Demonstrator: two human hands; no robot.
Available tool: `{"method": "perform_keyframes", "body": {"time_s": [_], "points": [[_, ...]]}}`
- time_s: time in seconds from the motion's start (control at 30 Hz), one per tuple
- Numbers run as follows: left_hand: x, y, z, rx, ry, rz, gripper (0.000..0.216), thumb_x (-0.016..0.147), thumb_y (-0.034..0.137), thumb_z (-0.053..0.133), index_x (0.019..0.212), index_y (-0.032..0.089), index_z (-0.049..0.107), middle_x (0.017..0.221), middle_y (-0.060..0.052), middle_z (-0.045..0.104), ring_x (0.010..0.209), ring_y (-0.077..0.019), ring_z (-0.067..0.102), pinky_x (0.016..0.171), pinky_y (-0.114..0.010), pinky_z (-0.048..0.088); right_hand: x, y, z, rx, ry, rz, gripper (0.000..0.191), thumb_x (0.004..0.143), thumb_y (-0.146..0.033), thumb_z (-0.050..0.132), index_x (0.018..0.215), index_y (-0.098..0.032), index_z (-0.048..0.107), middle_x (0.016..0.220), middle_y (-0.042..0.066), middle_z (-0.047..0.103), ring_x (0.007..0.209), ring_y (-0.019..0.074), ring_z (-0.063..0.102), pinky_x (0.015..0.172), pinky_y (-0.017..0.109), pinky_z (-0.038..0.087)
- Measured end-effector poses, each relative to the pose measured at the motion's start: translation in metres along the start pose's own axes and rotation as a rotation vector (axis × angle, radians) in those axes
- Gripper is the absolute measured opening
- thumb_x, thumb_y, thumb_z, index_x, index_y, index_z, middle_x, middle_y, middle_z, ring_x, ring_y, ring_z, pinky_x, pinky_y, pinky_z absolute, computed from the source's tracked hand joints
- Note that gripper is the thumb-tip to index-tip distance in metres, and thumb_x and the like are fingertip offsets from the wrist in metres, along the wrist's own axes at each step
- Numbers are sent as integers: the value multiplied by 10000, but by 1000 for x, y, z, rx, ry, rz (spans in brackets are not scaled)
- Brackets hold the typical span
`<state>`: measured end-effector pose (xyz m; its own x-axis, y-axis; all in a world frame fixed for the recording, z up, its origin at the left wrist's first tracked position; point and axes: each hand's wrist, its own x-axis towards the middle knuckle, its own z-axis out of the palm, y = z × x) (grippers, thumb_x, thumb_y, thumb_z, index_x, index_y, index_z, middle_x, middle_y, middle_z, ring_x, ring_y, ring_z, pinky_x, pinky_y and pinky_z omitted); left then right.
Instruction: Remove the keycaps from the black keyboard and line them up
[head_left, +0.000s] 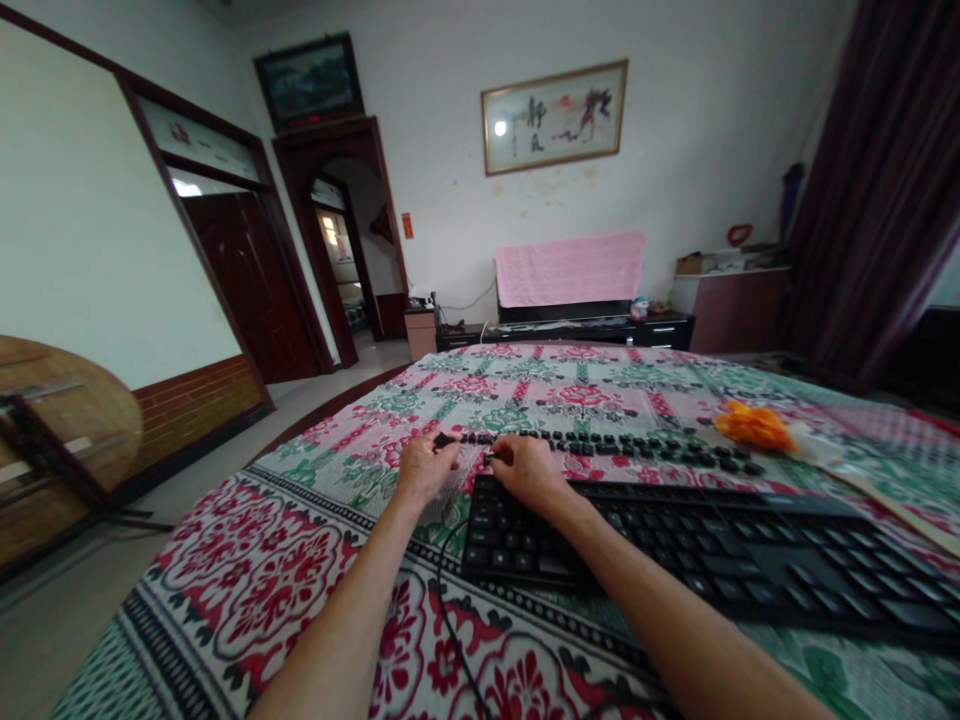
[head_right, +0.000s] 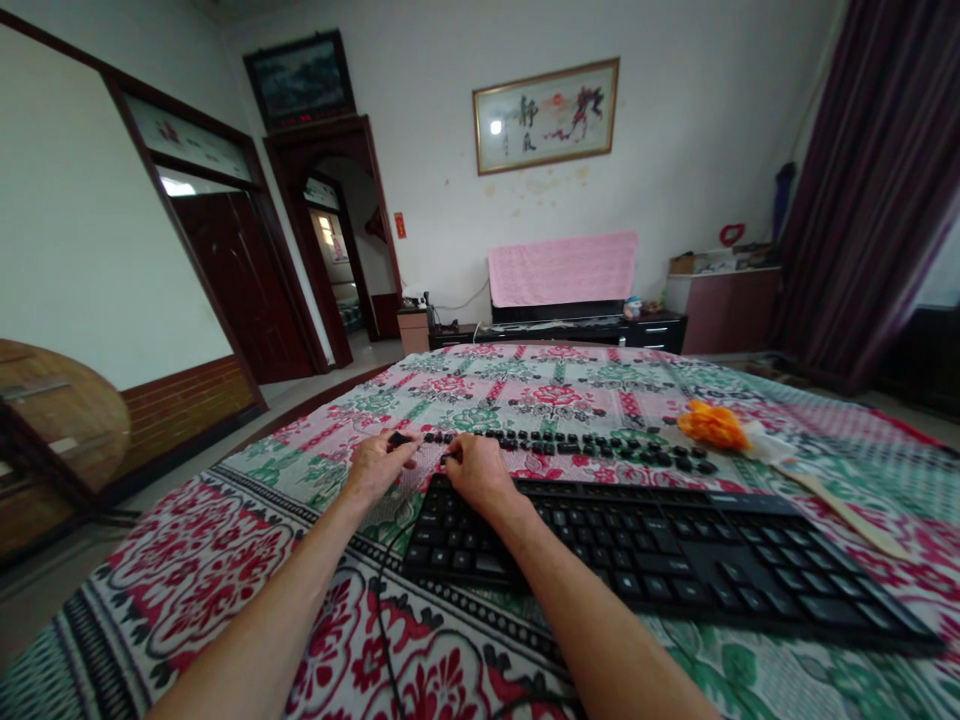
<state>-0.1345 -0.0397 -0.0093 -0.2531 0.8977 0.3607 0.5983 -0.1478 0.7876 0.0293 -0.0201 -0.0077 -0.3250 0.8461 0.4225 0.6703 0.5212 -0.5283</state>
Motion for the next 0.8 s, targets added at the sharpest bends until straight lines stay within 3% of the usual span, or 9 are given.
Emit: {"method": "perform_keyframes", "body": {"time_s": [0.13,0.27,0.5,0.63,0.8], "points": [[0,0,2,-19,-116,18,236,595,120,457,724,148,652,626,-8,643,506,-106,568,503,-197,415,2,7,-3,60,9,-5,183,705,-224,540,827,-160,660,730,40,670,659,128,585,628,209,409],[-1,0,7,2,-141,16,176,582,121,471,664,136,626,607,-12,630,499,-97,551,492,-186,406,2,8,0,74,14,-13,193,704,-228,550,846,-160,660,756,42,675,682,134,592,644,212,414],[-5,3,10,28,-262,102,341,643,303,571,928,140,664,605,-11,623,509,-102,530,491,-192,390,1,7,0,115,4,-28,192,718,-217,527,844,-154,658,756,46,675,684,134,595,637,208,412],[-7,6,11,76,-283,124,345,664,336,566,932,149,677,588,-15,629,510,-109,526,482,-195,378,-1,5,2,130,15,-60,190,726,-205,510,837,-159,657,776,44,674,708,134,593,645,203,409],[-1,7,5,156,-328,167,330,686,312,536,944,158,674,715,-28,676,577,-121,560,538,-201,403,-1,7,2,94,-36,-78,240,734,-205,488,922,-157,628,855,48,666,764,138,590,692,207,411]]}}
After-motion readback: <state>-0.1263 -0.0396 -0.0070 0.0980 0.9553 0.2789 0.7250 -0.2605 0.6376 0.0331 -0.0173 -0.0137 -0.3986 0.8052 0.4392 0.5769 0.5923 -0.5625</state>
